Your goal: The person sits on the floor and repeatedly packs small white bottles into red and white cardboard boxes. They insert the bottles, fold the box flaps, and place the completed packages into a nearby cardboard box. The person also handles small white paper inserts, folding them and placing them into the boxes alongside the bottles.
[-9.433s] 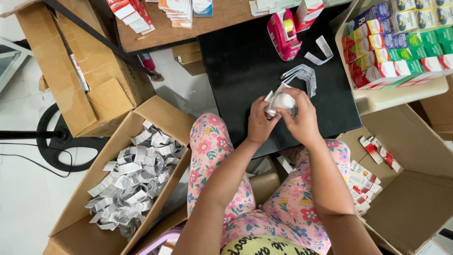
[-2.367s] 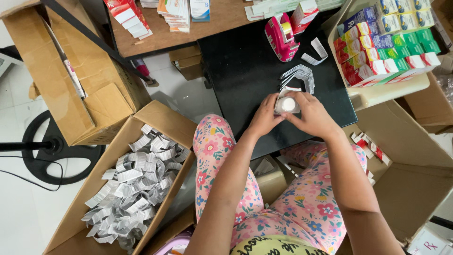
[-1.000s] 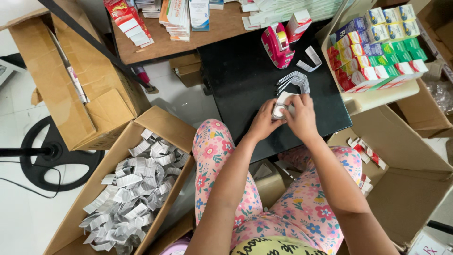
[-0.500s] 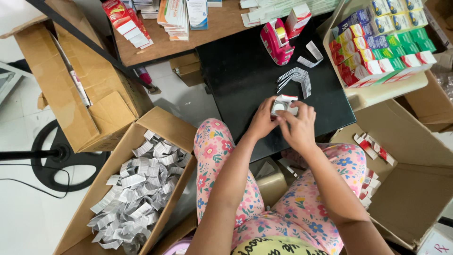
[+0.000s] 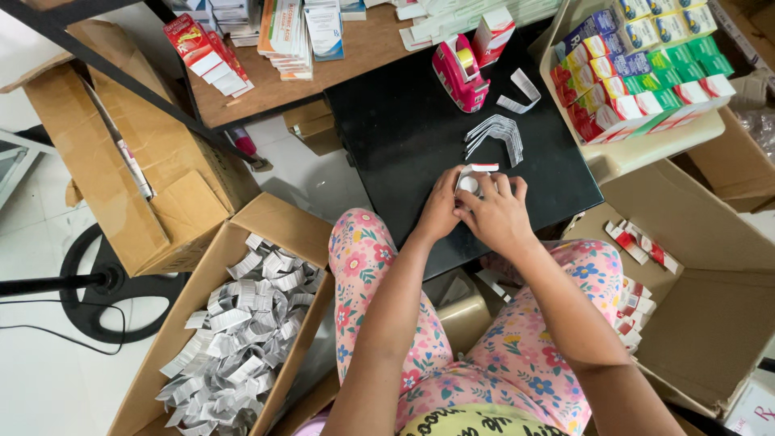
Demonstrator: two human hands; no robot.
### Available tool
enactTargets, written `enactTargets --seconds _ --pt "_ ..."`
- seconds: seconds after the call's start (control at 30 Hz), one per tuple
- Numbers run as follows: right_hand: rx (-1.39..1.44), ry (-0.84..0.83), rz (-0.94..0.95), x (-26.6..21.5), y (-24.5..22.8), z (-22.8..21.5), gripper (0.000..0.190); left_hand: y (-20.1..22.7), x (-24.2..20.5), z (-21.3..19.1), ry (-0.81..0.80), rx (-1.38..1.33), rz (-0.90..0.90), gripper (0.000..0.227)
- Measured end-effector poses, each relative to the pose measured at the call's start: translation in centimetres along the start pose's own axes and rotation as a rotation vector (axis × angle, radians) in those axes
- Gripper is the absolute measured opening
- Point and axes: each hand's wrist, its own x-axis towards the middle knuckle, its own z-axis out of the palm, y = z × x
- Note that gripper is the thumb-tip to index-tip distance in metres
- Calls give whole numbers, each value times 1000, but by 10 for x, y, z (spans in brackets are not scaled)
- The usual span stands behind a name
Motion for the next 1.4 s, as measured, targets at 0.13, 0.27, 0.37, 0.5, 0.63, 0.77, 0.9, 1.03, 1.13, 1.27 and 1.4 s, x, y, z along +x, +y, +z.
enactTargets --seconds 0.13,0.27,0.37,0.5,0.63,0.77,0.9,1.03,1.13,1.27,1.4 --pt "-36 24 69 -2 -12 -1 30 1 0 -2 -9 16 21 70" --pt "33 -183 83 6 -4 -1 30 5 -1 -4 -20 4 45 75" --pt "79 -377 82 17 9 -1 31 10 -2 -5 -49 -35 -24 73" --pt "81 -464 71 34 17 7 33 13 1 -5 21 -74 -38 75" --pt "292 -376 62 28 23 8 28 10 1 -7 81 -83 -81 78" --pt "579 206 149 -17 8 15 36 3 -5 1 186 -91 92 75" --pt "662 606 441 -38 16 46 36 -5 -8 15 111 -51 -69 68" --pt "1081 499 621 -32 43 67 8 -7 -9 19 85 47 30 66" --pt "837 383 368 -32 31 69 22 -1 -9 18 98 99 125 69" --pt "517 428 191 -29 14 59 42 6 -6 17 109 226 146 77" --pt "607 397 216 -30 13 54 36 10 -10 23 140 210 144 84"
